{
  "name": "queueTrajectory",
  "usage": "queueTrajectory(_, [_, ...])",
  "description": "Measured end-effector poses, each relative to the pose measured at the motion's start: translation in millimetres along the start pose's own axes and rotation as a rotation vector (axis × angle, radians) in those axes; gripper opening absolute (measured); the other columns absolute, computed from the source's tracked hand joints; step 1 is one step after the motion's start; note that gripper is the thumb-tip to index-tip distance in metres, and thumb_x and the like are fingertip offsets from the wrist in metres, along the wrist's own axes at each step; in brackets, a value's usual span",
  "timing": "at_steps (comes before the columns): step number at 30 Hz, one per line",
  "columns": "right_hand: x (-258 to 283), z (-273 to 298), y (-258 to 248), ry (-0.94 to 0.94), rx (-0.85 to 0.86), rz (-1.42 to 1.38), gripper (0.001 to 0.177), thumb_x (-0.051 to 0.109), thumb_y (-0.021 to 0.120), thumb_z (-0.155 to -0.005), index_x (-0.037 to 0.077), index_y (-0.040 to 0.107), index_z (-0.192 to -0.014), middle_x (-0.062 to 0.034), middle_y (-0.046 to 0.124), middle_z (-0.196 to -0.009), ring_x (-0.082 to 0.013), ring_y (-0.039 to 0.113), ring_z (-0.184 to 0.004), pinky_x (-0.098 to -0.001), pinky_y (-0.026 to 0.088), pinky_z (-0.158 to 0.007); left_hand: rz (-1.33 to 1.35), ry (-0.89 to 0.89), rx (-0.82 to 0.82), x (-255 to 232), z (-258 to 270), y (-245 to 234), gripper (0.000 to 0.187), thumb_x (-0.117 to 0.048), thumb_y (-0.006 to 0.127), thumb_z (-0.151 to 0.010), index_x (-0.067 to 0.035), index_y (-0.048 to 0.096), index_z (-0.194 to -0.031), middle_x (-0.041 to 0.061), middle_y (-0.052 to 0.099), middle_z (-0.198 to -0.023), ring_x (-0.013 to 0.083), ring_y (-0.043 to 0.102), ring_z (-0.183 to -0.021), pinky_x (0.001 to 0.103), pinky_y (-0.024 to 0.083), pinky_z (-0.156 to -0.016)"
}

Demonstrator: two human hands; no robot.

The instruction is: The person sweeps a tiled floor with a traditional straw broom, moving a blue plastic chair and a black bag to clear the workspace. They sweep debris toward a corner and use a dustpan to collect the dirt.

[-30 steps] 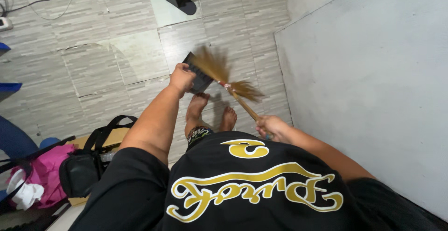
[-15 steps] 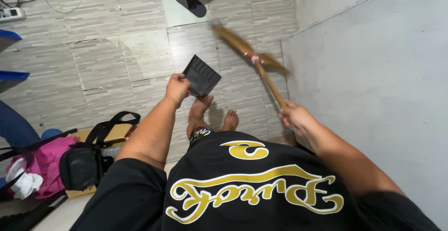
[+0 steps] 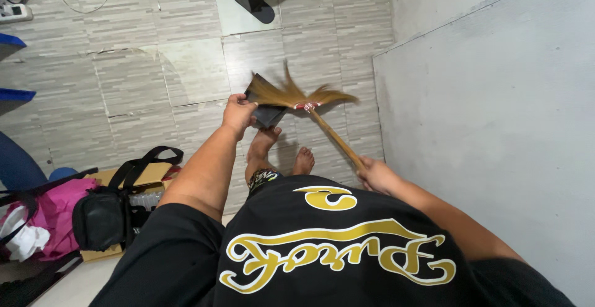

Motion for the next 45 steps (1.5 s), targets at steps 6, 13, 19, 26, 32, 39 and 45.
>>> queueTrajectory(6, [15, 62, -35, 0.094, -0.028, -0.211, 0.068, 0.008, 0.056, -0.098, 0.017, 0.029, -0.16, -0.0007, 0.062, -0.071, -0.009, 0.05, -0.054, -0.0227, 0.045, -0.05, 0.039, 0.037, -0.02, 13, -3, -6, 0.052, -0.009, 0.078, -0.084, -0.009, 0.052, -0.129, 0.006, 0.058, -0.116, 0.0187, 0.064, -0.087, 0.032, 0.057, -0.06])
queueTrajectory(13, [20, -9, -50, -0.035, -0.132, -0.219, 0.066, 0.002, 0.052, -0.095, 0.014, 0.036, -0.158, -0.0035, 0.053, -0.068, -0.0117, 0.045, -0.047, -0.0267, 0.04, -0.042, 0.059, 0.025, -0.053, 32, 2, -22, 0.045, -0.007, 0.074, -0.086, -0.01, 0.056, -0.126, 0.004, 0.059, -0.11, 0.0183, 0.065, -0.083, 0.032, 0.058, -0.062])
queueTrajectory(19, [4, -86, 4, 0.034, -0.047, -0.115, 0.04, 0.0, 0.055, -0.094, 0.0, 0.056, -0.134, -0.0065, 0.056, -0.068, -0.016, 0.047, -0.045, -0.0325, 0.042, -0.04, 0.127, -0.001, -0.07, 39, 9, -17, 0.045, -0.008, 0.074, -0.086, -0.011, 0.054, -0.126, 0.004, 0.059, -0.11, 0.0188, 0.062, -0.085, 0.032, 0.056, -0.063])
queueTrajectory(26, [16, 0, -26, 0.095, 0.097, -0.289, 0.047, 0.002, 0.059, -0.095, 0.004, 0.053, -0.142, -0.0073, 0.061, -0.078, -0.0098, 0.05, -0.053, -0.0236, 0.042, -0.044, 0.19, 0.037, -0.132, 53, 17, -37, 0.044, -0.009, 0.071, -0.088, -0.009, 0.055, -0.129, 0.005, 0.061, -0.114, 0.0175, 0.065, -0.089, 0.032, 0.059, -0.065])
queueTrajectory(32, [65, 30, -77, 0.035, -0.017, -0.481, 0.058, 0.003, 0.057, -0.094, 0.016, 0.042, -0.148, -0.0107, 0.064, -0.083, -0.0127, 0.053, -0.056, -0.0238, 0.043, -0.044, 0.329, 0.055, -0.201, 71, 48, -75, 0.044, -0.005, 0.067, -0.089, -0.008, 0.055, -0.131, 0.006, 0.059, -0.118, 0.0184, 0.065, -0.087, 0.031, 0.059, -0.066])
queueTrajectory(39, [105, -81, -78, 0.032, -0.125, -0.641, 0.048, -0.003, 0.051, -0.096, 0.018, 0.042, -0.137, -0.0127, 0.062, -0.086, -0.0141, 0.056, -0.057, -0.0232, 0.047, -0.047, 0.356, 0.043, -0.303, 100, 77, -104, 0.043, -0.003, 0.067, -0.089, -0.008, 0.056, -0.13, 0.006, 0.057, -0.122, 0.019, 0.065, -0.087, 0.031, 0.06, -0.067])
queueTrajectory(45, [99, -153, 11, -0.081, 0.085, -0.378, 0.021, -0.008, 0.056, -0.089, -0.001, 0.05, -0.108, -0.0057, 0.05, -0.066, -0.0133, 0.047, -0.047, -0.0283, 0.038, -0.039, 0.416, 0.023, -0.328, 116, 65, -105, 0.045, -0.001, 0.068, -0.09, -0.008, 0.054, -0.132, 0.008, 0.056, -0.121, 0.0183, 0.062, -0.085, 0.03, 0.058, -0.064])
Point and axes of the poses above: each hand's wrist, its own z-axis away from the middle knuckle, its own y-axis out of the palm, x = y × z, the point moved 2 cm from there along -z, towards the middle knuckle
